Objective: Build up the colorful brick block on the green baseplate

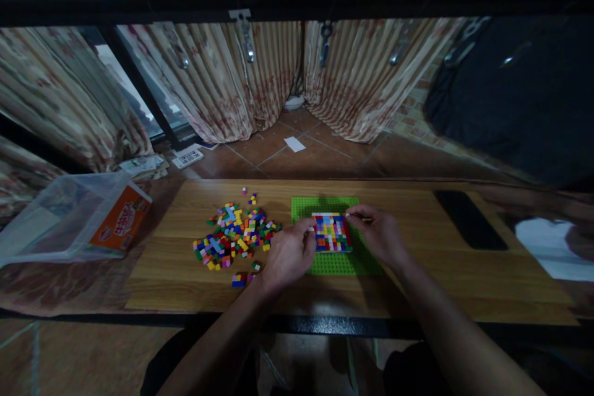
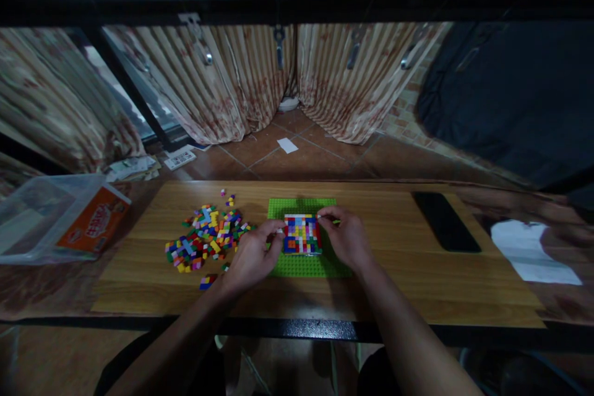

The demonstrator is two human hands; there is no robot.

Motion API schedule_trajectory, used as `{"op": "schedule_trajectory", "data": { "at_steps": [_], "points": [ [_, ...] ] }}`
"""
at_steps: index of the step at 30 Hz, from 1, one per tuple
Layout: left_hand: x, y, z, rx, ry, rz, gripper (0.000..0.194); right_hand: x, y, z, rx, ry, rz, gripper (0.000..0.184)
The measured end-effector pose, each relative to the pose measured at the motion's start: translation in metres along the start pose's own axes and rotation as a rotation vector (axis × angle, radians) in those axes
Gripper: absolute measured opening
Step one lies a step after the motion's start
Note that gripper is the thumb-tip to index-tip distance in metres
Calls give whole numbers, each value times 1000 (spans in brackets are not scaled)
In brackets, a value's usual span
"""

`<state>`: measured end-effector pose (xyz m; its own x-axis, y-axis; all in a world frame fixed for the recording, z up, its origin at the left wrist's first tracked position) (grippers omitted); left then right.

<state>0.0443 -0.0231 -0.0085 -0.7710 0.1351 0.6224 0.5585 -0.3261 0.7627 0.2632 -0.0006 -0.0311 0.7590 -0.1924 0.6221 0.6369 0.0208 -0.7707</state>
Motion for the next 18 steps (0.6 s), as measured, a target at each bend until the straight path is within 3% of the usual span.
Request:
{"op": "schedule_trajectory", "data": {
  "at_steps": [8, 18],
  "points": [
    [1, 0, 0, 10, -16, 4, 26, -6, 6, 4, -95, -16, 247, 19],
    [0, -1, 0, 5, -9, 21, 25, -5, 6, 1, -95, -37, 227, 14]
  ]
}}
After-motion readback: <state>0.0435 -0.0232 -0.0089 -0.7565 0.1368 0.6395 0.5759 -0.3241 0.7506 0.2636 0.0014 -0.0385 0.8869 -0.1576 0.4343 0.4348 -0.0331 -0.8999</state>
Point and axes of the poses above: each hand's wrist, its own z-axis towards the middle knuckle, its own x-axis out of the back of the hand, y = z × x, the point moved 1 cm from there along z, towards the middle knuckle, and after that the axes turned 8 degrees about -z, right-handed, at the moved point
